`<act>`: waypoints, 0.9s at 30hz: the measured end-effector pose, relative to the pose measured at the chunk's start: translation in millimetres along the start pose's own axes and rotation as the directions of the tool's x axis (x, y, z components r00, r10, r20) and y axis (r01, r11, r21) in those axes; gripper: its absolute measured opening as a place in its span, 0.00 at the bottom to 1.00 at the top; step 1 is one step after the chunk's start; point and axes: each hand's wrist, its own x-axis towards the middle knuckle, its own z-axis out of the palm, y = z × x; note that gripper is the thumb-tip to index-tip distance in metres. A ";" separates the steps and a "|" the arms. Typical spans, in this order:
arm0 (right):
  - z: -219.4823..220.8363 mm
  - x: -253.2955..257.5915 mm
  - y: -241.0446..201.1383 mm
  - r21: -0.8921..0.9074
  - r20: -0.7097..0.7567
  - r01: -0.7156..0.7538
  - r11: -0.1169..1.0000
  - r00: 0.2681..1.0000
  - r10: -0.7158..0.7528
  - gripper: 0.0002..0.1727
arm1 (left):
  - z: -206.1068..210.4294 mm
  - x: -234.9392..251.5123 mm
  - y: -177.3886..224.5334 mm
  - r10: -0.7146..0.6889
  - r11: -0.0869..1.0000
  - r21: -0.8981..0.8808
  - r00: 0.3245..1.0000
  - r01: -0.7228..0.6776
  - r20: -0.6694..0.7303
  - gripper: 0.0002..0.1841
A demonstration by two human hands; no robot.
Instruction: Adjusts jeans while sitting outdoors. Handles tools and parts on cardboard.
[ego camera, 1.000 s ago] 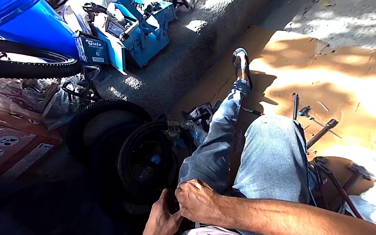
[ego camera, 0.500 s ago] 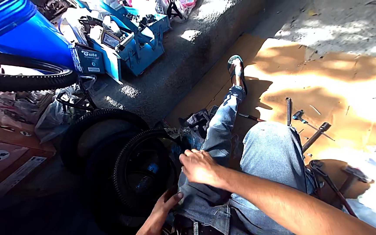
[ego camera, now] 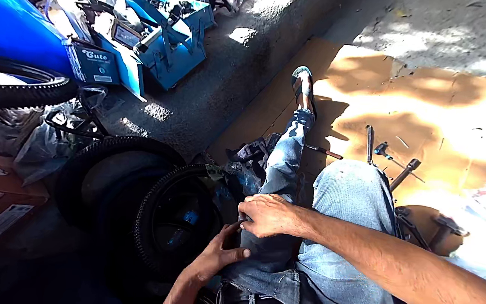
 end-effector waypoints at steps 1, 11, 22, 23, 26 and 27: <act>-3.0 -3.1 2.2 0.002 -0.017 0.002 1.000 1.000 -0.002 0.16 | -8.2 -4.3 1.3 -0.006 0.999 0.042 0.998 0.003 0.057 0.54; -2.2 -13.8 27.1 0.057 -0.079 -0.003 0.998 0.997 0.008 0.14 | -0.4 -29.6 -21.0 0.276 0.778 0.568 0.958 -0.268 0.075 0.50; -2.3 -21.8 23.0 0.029 -0.096 -0.014 0.999 0.995 0.016 0.15 | 42.0 -23.6 -7.1 0.309 0.397 0.915 0.949 -0.066 -0.066 0.50; -1.8 -22.2 22.6 0.021 -0.091 -0.020 1.000 0.996 0.022 0.15 | 38.9 -27.2 0.6 0.204 0.452 0.890 0.978 -0.061 -0.037 0.51; -0.7 -23.5 22.0 -0.014 -0.103 -0.035 0.999 0.994 0.034 0.15 | 12.3 -31.8 15.3 0.034 0.741 0.659 0.987 -0.130 0.156 0.54; -0.5 -24.1 22.0 -0.023 -0.112 -0.039 0.999 0.993 0.036 0.15 | 6.1 -33.3 14.7 0.036 0.811 0.567 0.980 -0.142 0.194 0.55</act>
